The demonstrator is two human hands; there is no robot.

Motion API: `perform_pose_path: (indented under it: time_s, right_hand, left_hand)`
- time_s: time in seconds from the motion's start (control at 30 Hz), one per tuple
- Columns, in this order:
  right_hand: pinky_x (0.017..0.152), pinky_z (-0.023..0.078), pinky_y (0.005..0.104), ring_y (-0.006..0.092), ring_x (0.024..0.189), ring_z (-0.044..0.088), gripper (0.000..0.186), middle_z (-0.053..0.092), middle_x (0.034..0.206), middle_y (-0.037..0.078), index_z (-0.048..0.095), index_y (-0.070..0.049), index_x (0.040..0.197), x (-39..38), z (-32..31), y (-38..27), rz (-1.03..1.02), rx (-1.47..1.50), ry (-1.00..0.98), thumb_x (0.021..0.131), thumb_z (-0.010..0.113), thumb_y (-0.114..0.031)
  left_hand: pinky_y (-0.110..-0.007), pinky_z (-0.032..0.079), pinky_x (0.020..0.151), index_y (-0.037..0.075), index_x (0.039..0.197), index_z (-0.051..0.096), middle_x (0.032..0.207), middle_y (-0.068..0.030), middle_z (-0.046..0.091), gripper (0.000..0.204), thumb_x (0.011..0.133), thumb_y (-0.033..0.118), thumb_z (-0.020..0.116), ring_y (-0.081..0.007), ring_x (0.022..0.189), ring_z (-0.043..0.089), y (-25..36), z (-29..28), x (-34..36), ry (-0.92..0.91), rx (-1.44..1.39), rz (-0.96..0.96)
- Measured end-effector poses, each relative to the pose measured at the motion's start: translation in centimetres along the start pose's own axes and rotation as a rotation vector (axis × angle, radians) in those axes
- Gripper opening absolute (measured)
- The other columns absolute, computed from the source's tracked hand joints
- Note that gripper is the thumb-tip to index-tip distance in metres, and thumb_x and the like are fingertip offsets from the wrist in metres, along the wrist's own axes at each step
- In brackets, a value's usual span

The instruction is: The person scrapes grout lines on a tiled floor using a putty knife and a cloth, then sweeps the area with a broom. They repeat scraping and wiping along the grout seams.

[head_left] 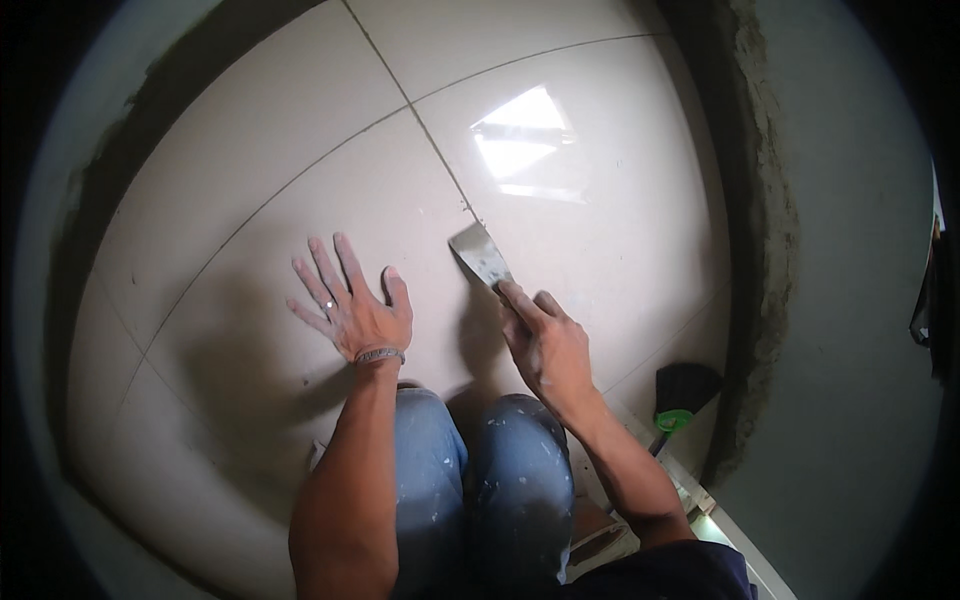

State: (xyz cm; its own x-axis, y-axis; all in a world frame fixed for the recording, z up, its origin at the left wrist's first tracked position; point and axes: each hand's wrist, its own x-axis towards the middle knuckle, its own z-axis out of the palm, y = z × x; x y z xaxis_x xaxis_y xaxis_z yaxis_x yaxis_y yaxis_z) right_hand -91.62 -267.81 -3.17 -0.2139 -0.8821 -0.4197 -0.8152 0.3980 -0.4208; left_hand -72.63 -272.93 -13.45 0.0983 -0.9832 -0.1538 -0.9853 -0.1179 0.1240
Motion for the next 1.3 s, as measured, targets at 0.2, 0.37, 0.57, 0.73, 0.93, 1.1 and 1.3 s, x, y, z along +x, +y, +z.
perform_pose_path:
  time_s: [0.2, 0.37, 0.57, 0.73, 0.93, 1.1, 1.3]
  right_hand:
    - [0.066, 0.051, 0.0490, 0.0401, 0.072, 0.063, 0.040, 0.061, 0.086, 0.018, 0.062, -0.013, 0.131, 7.0, -0.5, -4.0, -0.052, 0.049, -0.017, 0.092, 0.062, -0.010]
    - [0.063, 0.051, 0.0477, 0.0389, 0.069, 0.063, 0.034, 0.061, 0.083, 0.016, 0.065, -0.013, 0.128, 6.8, -1.1, -4.7, -0.010, -0.001, -0.002, 0.094, 0.064, -0.016]
    - [0.065, 0.053, 0.0487, 0.0391, 0.073, 0.066, 0.048, 0.061, 0.090, 0.015, 0.059, -0.017, 0.136, 4.5, -1.2, -3.4, 0.052, 0.008, -0.117, 0.089, 0.067, -0.014]
    - [0.067, 0.052, 0.0497, 0.0407, 0.074, 0.066, 0.044, 0.062, 0.090, 0.017, 0.061, -0.015, 0.133, 8.6, -0.8, -5.2, -0.039, 0.057, -0.028, 0.090, 0.065, -0.014]
    - [0.067, 0.051, 0.0489, 0.0408, 0.076, 0.065, 0.039, 0.062, 0.086, 0.018, 0.064, -0.012, 0.129, 8.1, -1.1, -5.4, -0.013, 0.059, -0.017, 0.090, 0.063, -0.011]
    - [0.068, 0.052, 0.0491, 0.0404, 0.077, 0.065, 0.039, 0.062, 0.086, 0.018, 0.063, -0.013, 0.130, 10.1, -0.9, -6.1, -0.077, 0.096, 0.028, 0.091, 0.062, -0.012]
    - [0.069, 0.051, 0.0494, 0.0410, 0.076, 0.065, 0.038, 0.064, 0.088, 0.018, 0.063, -0.011, 0.130, 9.6, -1.3, -6.2, -0.031, 0.063, -0.057, 0.091, 0.062, -0.013]
  left_hand:
    - [-0.072, 0.007, 0.116, 0.013, 0.161, 0.022, 0.169, -0.0145, 0.011, 0.080, 0.094, 0.041, 0.054, -0.0411, 0.155, 0.003, 0.1, 0.0, 0.0, -0.048, 0.005, -0.007]
    - [-0.073, 0.006, 0.115, 0.012, 0.161, 0.023, 0.169, -0.0160, 0.011, 0.081, 0.093, 0.043, 0.054, -0.0426, 0.155, 0.003, 0.0, 0.2, 0.2, -0.064, -0.009, 0.000]
    - [-0.072, 0.004, 0.115, 0.012, 0.161, 0.023, 0.169, -0.0155, 0.012, 0.082, 0.092, 0.043, 0.054, -0.0424, 0.155, 0.002, 0.0, -0.1, 0.1, -0.088, -0.028, -0.023]
    - [-0.072, 0.003, 0.115, 0.013, 0.161, 0.023, 0.169, -0.0146, 0.012, 0.082, 0.092, 0.045, 0.054, -0.0415, 0.155, 0.002, 0.0, 0.3, 0.3, -0.066, -0.033, -0.019]
    - [-0.072, 0.004, 0.116, 0.013, 0.161, 0.022, 0.169, -0.0146, 0.012, 0.079, 0.095, 0.044, 0.052, -0.0411, 0.155, 0.003, 0.2, 0.0, 0.2, -0.064, -0.015, -0.013]
    - [-0.071, 0.004, 0.116, 0.012, 0.161, 0.022, 0.169, -0.0147, 0.013, 0.078, 0.095, 0.043, 0.051, -0.0411, 0.155, 0.003, 0.2, 0.3, 0.1, -0.055, -0.015, -0.005]
    - [-0.071, 0.004, 0.116, 0.013, 0.161, 0.022, 0.169, -0.0142, 0.013, 0.078, 0.096, 0.043, 0.051, -0.0407, 0.155, 0.004, 0.2, 0.0, 0.1, -0.060, -0.010, -0.019]
